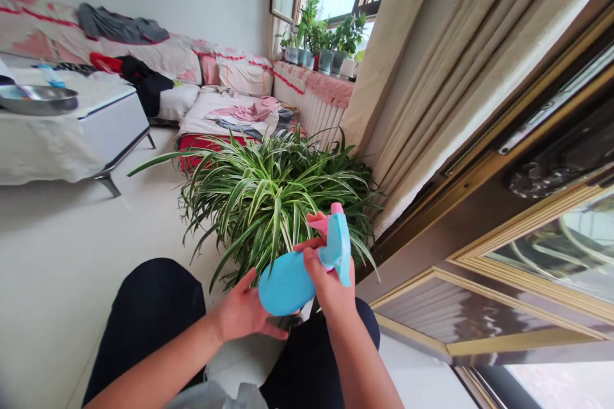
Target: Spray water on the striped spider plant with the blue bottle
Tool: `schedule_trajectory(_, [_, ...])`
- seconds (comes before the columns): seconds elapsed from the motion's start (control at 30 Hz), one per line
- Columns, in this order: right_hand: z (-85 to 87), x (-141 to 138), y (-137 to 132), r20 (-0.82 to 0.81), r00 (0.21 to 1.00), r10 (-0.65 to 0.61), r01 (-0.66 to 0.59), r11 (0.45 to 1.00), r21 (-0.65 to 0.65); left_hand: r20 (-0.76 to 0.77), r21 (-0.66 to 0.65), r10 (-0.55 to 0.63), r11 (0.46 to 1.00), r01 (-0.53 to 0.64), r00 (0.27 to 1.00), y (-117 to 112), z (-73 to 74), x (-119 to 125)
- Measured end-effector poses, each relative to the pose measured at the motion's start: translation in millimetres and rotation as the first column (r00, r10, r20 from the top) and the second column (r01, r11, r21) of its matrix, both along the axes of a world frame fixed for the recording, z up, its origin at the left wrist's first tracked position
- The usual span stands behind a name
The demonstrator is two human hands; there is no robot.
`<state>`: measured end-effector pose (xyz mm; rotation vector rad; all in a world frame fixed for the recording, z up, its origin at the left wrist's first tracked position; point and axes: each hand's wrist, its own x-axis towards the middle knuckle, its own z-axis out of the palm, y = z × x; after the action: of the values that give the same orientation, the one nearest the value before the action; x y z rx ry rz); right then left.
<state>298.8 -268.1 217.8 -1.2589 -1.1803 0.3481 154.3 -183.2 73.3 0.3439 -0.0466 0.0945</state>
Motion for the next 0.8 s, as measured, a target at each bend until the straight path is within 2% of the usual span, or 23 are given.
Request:
schedule_trajectory(0.17, [43.3,-1.5,-5.3,0.151,0.984,-0.097,0.085,0.993,0.084,0.066,0.090,-0.022,0.996,0.016,0.998,3.1,19.6,-1.8])
schedule_trajectory(0.27, [57.3,2.4,-1.4,0.196,0.980,-0.023,0.025,1.000,-0.006,0.056,0.077,-0.015,0.997,0.011,0.998,-0.5,29.1,-1.9])
schedule_trajectory(0.37, [62.8,5.7,4.8,0.124,0.991,0.053,-0.045,0.997,-0.065,0.061,0.047,0.001,0.999,-0.004,0.998,-4.3,40.2,-2.6])
schedule_trajectory(0.53, [66.6,4.5,5.2,0.049,0.998,0.046,-0.044,0.998,-0.052,0.099,-0.019,0.003,1.000,-0.001,0.995,-6.7,54.1,-9.3])
schedule_trajectory(0.63, [67.8,2.5,3.4,0.033,0.998,0.059,-0.056,0.996,-0.062,0.109,-0.019,-0.007,1.000,0.010,0.994,-7.7,57.0,-15.1])
schedule_trajectory(0.8, [70.3,-0.5,4.2,0.025,1.000,0.004,-0.003,1.000,-0.027,0.126,-0.001,0.002,1.000,-0.001,0.992,-9.6,57.8,-21.1])
